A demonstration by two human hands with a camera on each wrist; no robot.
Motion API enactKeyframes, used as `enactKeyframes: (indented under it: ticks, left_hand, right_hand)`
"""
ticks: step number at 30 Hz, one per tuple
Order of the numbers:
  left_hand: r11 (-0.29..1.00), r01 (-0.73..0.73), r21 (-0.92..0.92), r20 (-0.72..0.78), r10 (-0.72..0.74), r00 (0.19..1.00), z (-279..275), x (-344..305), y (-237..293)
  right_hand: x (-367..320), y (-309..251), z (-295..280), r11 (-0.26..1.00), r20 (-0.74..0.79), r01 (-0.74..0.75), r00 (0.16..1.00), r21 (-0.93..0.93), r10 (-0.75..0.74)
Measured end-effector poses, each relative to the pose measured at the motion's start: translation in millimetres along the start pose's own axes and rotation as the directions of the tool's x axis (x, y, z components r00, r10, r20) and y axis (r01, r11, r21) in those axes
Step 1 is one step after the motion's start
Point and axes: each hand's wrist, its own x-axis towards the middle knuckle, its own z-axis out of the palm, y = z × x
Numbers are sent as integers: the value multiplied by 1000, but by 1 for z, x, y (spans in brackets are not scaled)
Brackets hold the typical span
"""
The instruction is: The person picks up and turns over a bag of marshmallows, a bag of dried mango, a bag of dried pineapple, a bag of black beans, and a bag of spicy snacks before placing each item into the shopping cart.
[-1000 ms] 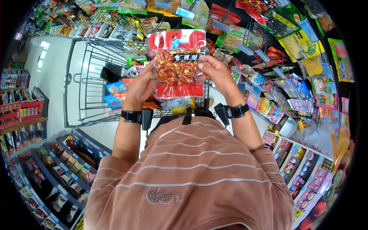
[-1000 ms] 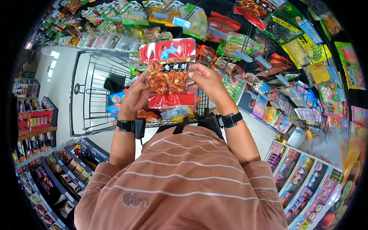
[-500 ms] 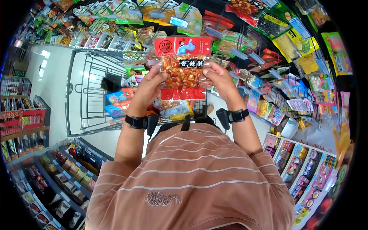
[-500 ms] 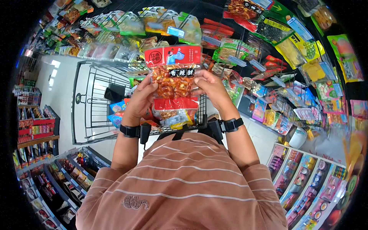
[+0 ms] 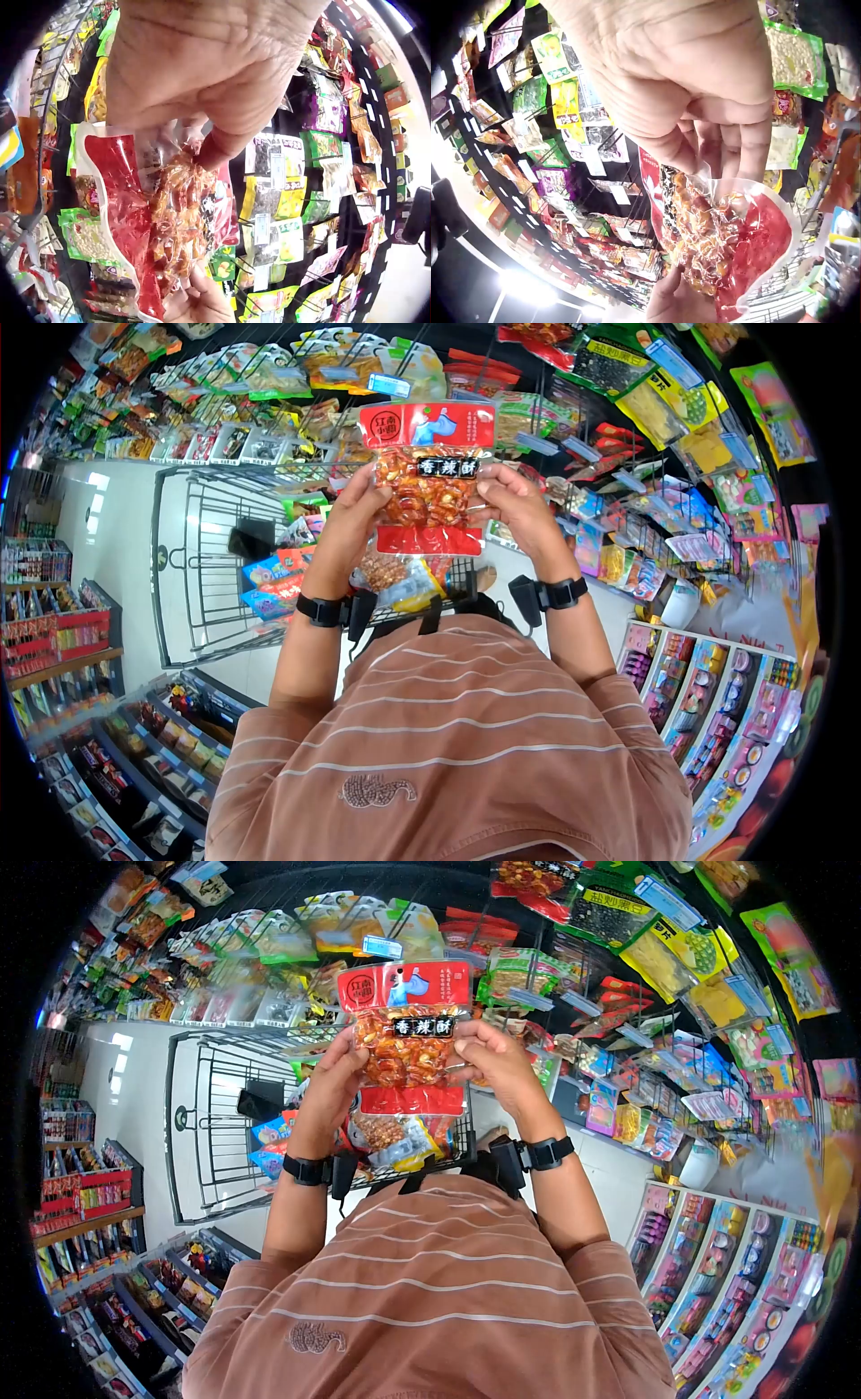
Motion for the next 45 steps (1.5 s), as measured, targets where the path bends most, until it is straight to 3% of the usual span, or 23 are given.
enactKeyframes:
  ticks: [14,17,20,23,24,25,27,28,31,36,39,40,41,43,45]
  left_hand:
    - [999,14,35,-39,-12,999,18,21,-17]
    - [998,-43,41,-25,44,999,30,43,-25]
    - [997,12,-72,-4,-12,1000,61,45,-16]
    - [961,199,-190,409,-107,906,42,59,-15]
    - [980,181,-85,264,-153,952,48,60,-19]
    - [973,192,-129,272,-152,950,53,59,-21]
    - [953,213,-216,290,-146,946,64,57,-21]
    - [869,254,-425,456,-37,889,72,58,-17]
    - [865,201,-459,477,50,877,81,65,-15]
    - [970,185,-160,330,-124,936,85,93,-11]
    - [879,282,-385,267,-186,946,116,81,12]
    - [893,267,-363,321,-149,935,119,80,14]
    - [843,312,-439,468,-82,880,117,89,10]
    - [753,468,-463,620,-102,778,124,96,12]
    - [694,535,-481,628,-153,763,126,96,11]
  right_hand:
    - [-21,-27,-6,999,-91,46,995,-4,-46]
    - [-25,-49,4,995,-17,66,998,-80,-68]
    - [-27,-65,13,993,37,117,993,-25,-116]
    - [-29,-81,18,990,93,143,986,-12,-142]
    - [-29,-85,19,988,116,151,982,-18,-148]
    - [-30,-89,21,987,138,156,979,-25,-151]
    - [-31,-98,25,984,161,180,971,-2,-177]
    - [-31,-99,26,981,164,192,968,14,-192]
    - [-23,-100,14,972,204,232,951,27,-233]
    - [-21,-133,-3,951,170,285,950,-118,-263]
    - [-21,-147,-4,961,182,258,954,-100,-237]
    - [-18,-146,-7,950,193,298,942,-97,-276]
    - [-14,-145,-10,937,203,336,928,-93,-312]
    - [-11,-148,-14,931,154,343,934,-122,-323]
    - [-7,-153,-20,921,66,355,935,-160,-349]
